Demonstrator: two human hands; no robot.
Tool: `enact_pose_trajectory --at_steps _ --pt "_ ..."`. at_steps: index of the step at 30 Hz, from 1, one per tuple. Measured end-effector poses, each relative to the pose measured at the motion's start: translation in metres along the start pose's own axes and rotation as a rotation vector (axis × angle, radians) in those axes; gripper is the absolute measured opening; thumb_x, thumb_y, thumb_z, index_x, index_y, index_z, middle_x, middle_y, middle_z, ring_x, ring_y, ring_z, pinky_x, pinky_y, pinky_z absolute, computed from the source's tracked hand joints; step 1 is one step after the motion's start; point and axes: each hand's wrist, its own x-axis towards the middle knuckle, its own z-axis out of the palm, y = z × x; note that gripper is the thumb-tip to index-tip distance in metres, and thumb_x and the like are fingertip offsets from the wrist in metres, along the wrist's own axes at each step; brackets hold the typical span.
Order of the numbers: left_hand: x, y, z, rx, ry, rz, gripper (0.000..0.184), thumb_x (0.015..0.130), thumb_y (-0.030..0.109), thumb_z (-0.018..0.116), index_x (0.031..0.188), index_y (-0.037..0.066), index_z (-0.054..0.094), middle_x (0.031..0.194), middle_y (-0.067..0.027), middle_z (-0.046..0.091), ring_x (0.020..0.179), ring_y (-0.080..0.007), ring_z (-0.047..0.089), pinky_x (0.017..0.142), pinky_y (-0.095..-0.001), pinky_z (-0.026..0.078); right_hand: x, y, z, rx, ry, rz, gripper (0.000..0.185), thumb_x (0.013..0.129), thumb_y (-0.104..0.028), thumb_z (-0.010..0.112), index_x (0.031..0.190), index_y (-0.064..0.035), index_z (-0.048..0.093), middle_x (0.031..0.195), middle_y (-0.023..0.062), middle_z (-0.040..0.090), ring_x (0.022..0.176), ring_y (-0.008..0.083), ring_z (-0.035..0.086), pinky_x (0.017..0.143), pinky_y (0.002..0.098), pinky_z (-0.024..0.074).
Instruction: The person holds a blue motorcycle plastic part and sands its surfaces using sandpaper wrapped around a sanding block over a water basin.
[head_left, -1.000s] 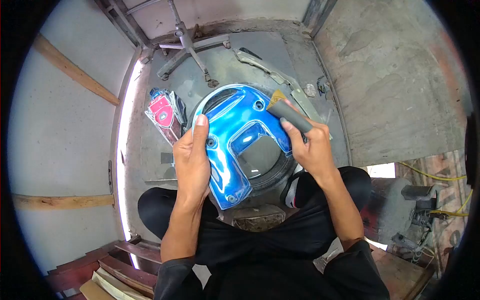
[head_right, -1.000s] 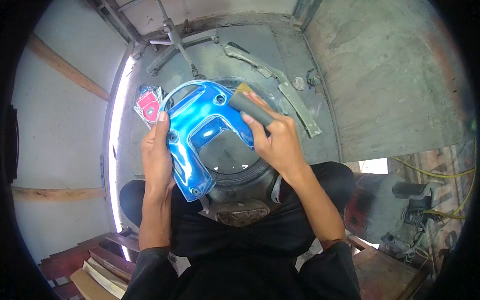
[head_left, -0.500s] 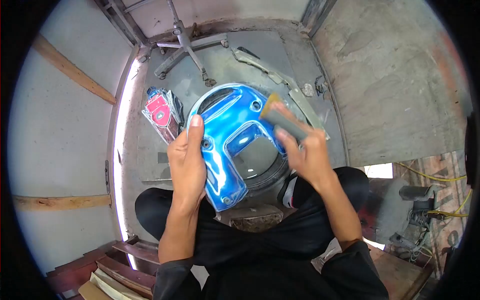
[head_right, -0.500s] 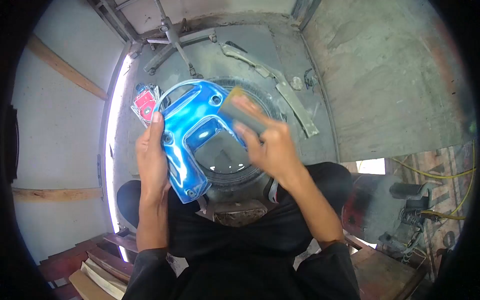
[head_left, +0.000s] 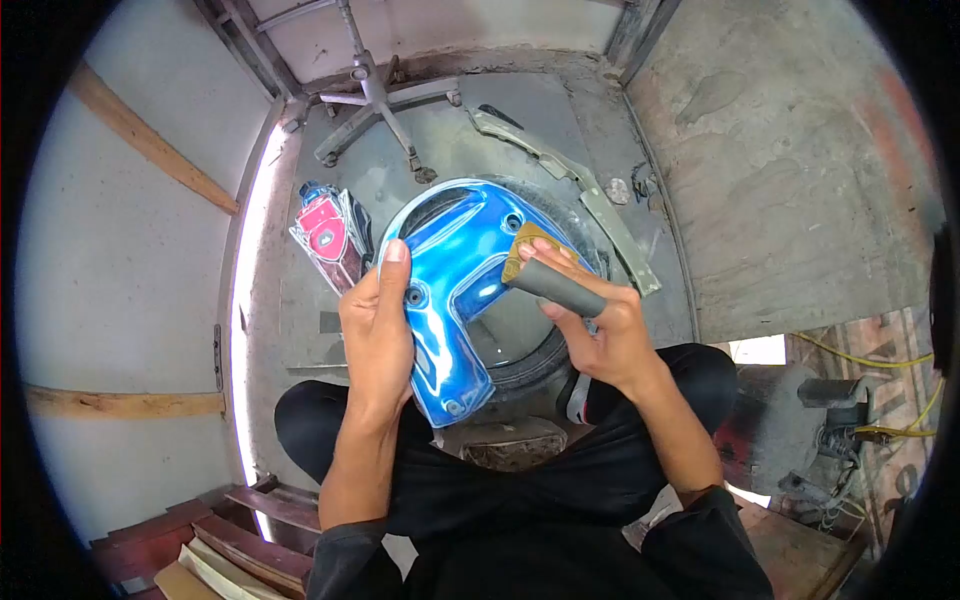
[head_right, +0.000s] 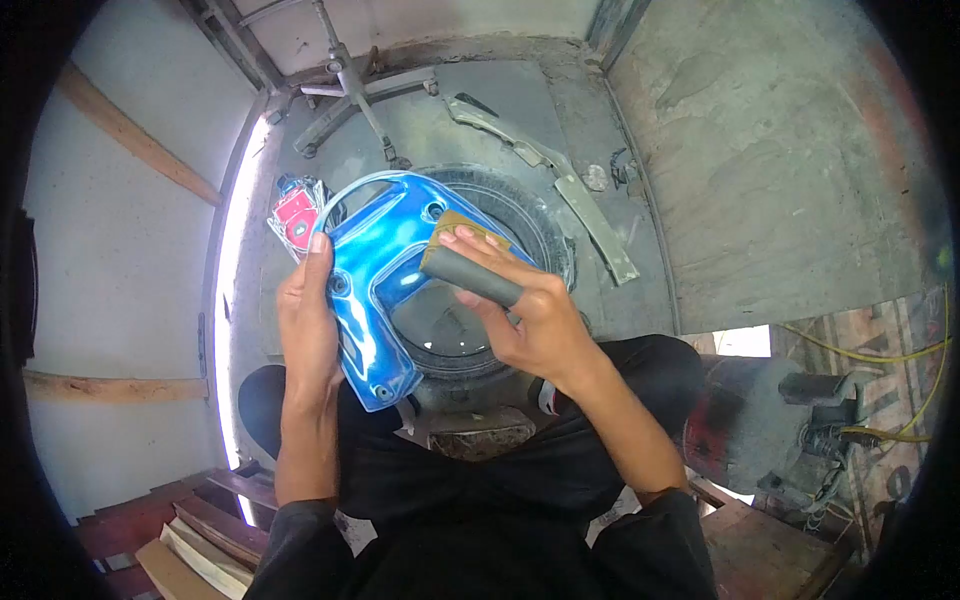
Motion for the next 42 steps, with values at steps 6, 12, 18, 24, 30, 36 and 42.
enact_pose_trajectory --at_steps 6,12,18,24,30,36,42 --pt "0.002 -0.002 -0.001 0.03 -0.001 0.031 0.042 0.106 0.034 0.055 0.105 -0.005 0.072 0.089 -0.0046 0.071 0.075 -0.0044 0.061 0.068 -0.02 0.048 -0.003 -0.005 0.001 0.049 -0.033 -0.1 0.033 0.091 0.002 0.062 0.124 0.0045 0.066 0.132 0.0211 0.064 0.131 0.0359 0.055 0.113 0.0434 0.0416" --pt "0.001 -0.015 -0.001 0.073 -0.002 -0.001 0.042 0.106 0.034 0.055 0.107 -0.004 0.072 0.09 -0.005 0.071 0.071 -0.0058 0.061 0.068 -0.0211 0.049 -0.002 0.009 0.018 0.004 0.061 -0.077 0.033 0.093 -0.001 0.062 0.124 0.007 0.064 0.131 0.0222 0.064 0.13 0.037 0.056 0.112 0.0439 0.0428" --pt "0.005 -0.002 -0.008 0.034 0.039 -0.004 0.041 0.106 0.034 0.054 0.106 -0.003 0.071 0.09 -0.005 0.072 0.069 -0.006 0.061 0.064 -0.0201 0.049 0.0 0.01 0.01 0.0 0.045 -0.021 0.033 0.092 0.0 0.063 0.124 0.0058 0.064 0.13 0.0216 0.064 0.129 0.0371 0.057 0.112 0.044 0.0427" --pt "0.005 0.002 -0.007 -0.04 0.075 -0.009 0.042 0.105 0.035 0.055 0.107 -0.003 0.071 0.089 -0.0059 0.072 0.072 -0.0064 0.063 0.065 -0.0219 0.051 -0.003 0.009 0.007 -0.008 0.02 -0.079 0.032 0.092 0.0 0.063 0.124 0.0035 0.066 0.13 0.0204 0.065 0.128 0.036 0.058 0.112 0.0455 0.0424" --pt "0.004 -0.006 -0.007 -0.003 0.001 -0.012 0.041 0.105 0.035 0.056 0.108 -0.004 0.071 0.091 -0.0069 0.073 0.075 -0.0072 0.065 0.067 -0.0222 0.052 0.0 -0.004 0.013 -0.023 -0.022 -0.133 0.034 0.089 -0.002 0.067 0.123 0.0 0.068 0.133 0.0157 0.065 0.13 0.0335 0.057 0.112 0.0465 0.0423" --pt "0.003 -0.004 -0.007 -0.02 -0.017 -0.031 0.041 0.105 0.035 0.056 0.106 -0.003 0.071 0.091 -0.0066 0.073 0.076 -0.0069 0.065 0.068 -0.0217 0.052 0.0 0.005 0.004 -0.082 0.023 -0.104 0.034 0.088 -0.004 0.069 0.122 -0.0004 0.069 0.133 0.0153 0.064 0.131 0.0335 0.056 0.111 0.0481 0.0436" --pt "0.003 -0.008 -0.01 0.008 -0.012 -0.038 0.041 0.105 0.034 0.056 0.107 -0.004 0.071 0.093 -0.007 0.073 0.076 -0.0075 0.065 0.068 -0.022 0.052 0.001 0.012 0.006 -0.077 0.05 -0.069 0.037 0.085 0.0 0.069 0.122 0.0009 0.068 0.133 0.0159 0.064 0.129 0.0327 0.057 0.111 0.0454 0.0443"
